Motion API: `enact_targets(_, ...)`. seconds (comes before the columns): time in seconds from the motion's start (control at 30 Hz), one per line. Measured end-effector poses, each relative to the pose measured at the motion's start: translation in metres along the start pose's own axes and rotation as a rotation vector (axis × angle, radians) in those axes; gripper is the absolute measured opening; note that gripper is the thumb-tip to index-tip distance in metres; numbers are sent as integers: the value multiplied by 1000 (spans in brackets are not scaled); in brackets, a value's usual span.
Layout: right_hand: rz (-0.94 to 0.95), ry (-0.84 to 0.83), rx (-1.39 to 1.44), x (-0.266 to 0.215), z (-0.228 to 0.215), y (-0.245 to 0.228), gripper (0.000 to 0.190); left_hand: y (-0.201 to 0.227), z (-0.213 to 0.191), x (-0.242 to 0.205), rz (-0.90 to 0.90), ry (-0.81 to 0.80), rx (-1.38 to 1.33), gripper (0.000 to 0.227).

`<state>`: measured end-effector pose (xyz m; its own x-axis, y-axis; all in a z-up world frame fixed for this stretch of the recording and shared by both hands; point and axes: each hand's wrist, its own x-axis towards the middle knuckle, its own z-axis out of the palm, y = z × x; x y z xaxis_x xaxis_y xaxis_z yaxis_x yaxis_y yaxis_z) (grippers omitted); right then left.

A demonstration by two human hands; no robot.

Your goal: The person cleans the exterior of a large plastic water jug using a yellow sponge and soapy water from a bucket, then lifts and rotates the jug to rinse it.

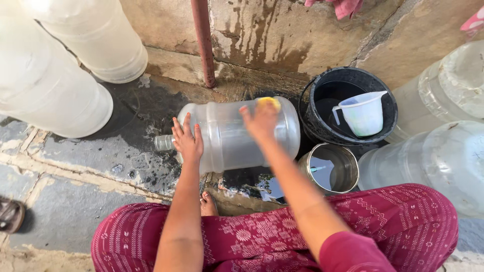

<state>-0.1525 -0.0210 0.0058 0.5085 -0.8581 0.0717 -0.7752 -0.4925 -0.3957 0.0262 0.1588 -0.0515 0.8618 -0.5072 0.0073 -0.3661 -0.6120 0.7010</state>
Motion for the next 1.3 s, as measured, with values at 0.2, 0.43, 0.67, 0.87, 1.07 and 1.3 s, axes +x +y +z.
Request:
enact_targets(0.2, -716, 196, 306, -87, 56, -72, 54, 17, -11, 0, -46, 9, -76, 53)
enact_targets(0.43, -208, 219, -205, -1, -21, 19, 43, 29, -10, -9, -37, 76, -86, 50)
enact_targets(0.67, -767, -138, 168, -64, 31, -47, 73, 34, -13, -11, -6, 114, -136, 49)
enact_targets(0.87, -354, -467, 4, 84, 80, -71, 58, 29, -12, -16, -1, 124, -144, 51)
enact_targets(1.07, -412, -470, -94, 70, 111, -107, 62, 25, -10, -13, -24, 123, -166, 52)
enact_targets(1.3, -392, -357, -60, 14, 17, -28, 56, 23, -7, -9, -18, 143, -136, 45)
